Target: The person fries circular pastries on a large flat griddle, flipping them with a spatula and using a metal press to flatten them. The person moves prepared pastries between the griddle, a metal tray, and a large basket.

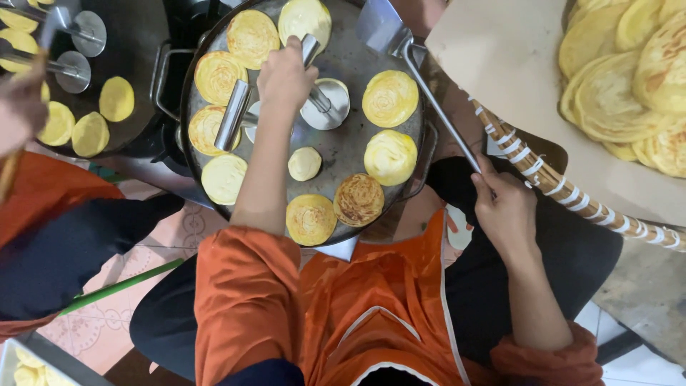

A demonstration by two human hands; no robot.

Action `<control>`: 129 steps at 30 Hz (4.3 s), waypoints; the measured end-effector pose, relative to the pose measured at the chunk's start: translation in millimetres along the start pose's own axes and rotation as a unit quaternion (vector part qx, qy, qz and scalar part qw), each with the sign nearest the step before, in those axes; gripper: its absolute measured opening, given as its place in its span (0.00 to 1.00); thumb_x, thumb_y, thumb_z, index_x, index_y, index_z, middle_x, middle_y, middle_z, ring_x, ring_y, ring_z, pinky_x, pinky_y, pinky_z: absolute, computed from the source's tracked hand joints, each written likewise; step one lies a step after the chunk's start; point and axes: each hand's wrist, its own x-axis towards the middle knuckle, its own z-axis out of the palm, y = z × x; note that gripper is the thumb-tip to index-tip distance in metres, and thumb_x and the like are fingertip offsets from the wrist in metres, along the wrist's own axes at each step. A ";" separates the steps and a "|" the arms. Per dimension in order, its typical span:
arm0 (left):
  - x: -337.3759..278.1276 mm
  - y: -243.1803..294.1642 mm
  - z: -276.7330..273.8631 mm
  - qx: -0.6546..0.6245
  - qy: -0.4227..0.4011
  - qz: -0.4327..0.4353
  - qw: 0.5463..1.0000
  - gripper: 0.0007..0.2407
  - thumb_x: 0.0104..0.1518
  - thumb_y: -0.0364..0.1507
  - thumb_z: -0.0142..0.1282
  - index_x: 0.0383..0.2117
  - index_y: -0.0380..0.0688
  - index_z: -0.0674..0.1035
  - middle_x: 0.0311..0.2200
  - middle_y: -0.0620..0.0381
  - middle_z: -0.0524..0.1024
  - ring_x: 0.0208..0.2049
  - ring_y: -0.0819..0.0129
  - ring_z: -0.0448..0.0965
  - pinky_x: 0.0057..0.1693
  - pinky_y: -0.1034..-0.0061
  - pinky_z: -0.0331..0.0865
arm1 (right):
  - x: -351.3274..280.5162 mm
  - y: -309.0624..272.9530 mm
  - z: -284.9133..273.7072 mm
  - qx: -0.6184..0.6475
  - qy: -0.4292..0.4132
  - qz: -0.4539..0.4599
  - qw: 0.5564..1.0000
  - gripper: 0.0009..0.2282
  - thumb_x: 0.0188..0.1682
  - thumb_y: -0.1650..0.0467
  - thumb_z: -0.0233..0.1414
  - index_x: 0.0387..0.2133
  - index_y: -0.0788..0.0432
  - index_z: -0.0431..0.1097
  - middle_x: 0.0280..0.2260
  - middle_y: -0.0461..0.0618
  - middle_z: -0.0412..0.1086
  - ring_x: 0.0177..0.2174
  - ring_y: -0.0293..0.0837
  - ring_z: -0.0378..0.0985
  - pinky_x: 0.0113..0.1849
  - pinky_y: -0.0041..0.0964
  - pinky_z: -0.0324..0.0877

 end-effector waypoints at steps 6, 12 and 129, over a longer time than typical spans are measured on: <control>9.7 -6.5 31.9 0.019 0.051 0.023 0.998 0.19 0.62 0.35 0.61 0.53 0.40 0.68 0.37 0.40 0.79 0.40 0.39 0.80 0.41 0.51 0.77 | 1.3 -5.3 -1.5 -0.001 -0.001 -0.007 1.000 0.16 0.57 0.75 0.56 0.58 0.65 0.75 0.29 0.56 0.74 0.28 0.50 0.77 0.31 0.43 0.70; -12.6 -20.6 49.0 -0.023 0.100 0.029 0.994 0.18 0.61 0.34 0.60 0.52 0.40 0.66 0.33 0.38 0.80 0.34 0.30 0.79 0.36 0.44 0.72 | 2.2 -7.5 -1.7 0.010 0.006 -0.021 1.000 0.15 0.56 0.77 0.56 0.56 0.67 0.76 0.28 0.57 0.74 0.27 0.48 0.76 0.30 0.41 0.69; -386.5 -243.9 66.3 -0.256 0.597 -0.031 0.760 0.03 0.72 0.18 0.50 0.45 0.27 0.74 0.36 0.33 0.80 0.32 0.54 0.82 0.41 0.68 0.79 | -74.7 -126.2 -117.6 -0.540 0.028 -0.098 0.835 0.23 0.42 0.66 0.52 0.52 0.28 0.76 0.28 0.39 0.69 0.16 0.46 0.75 0.15 0.38 0.63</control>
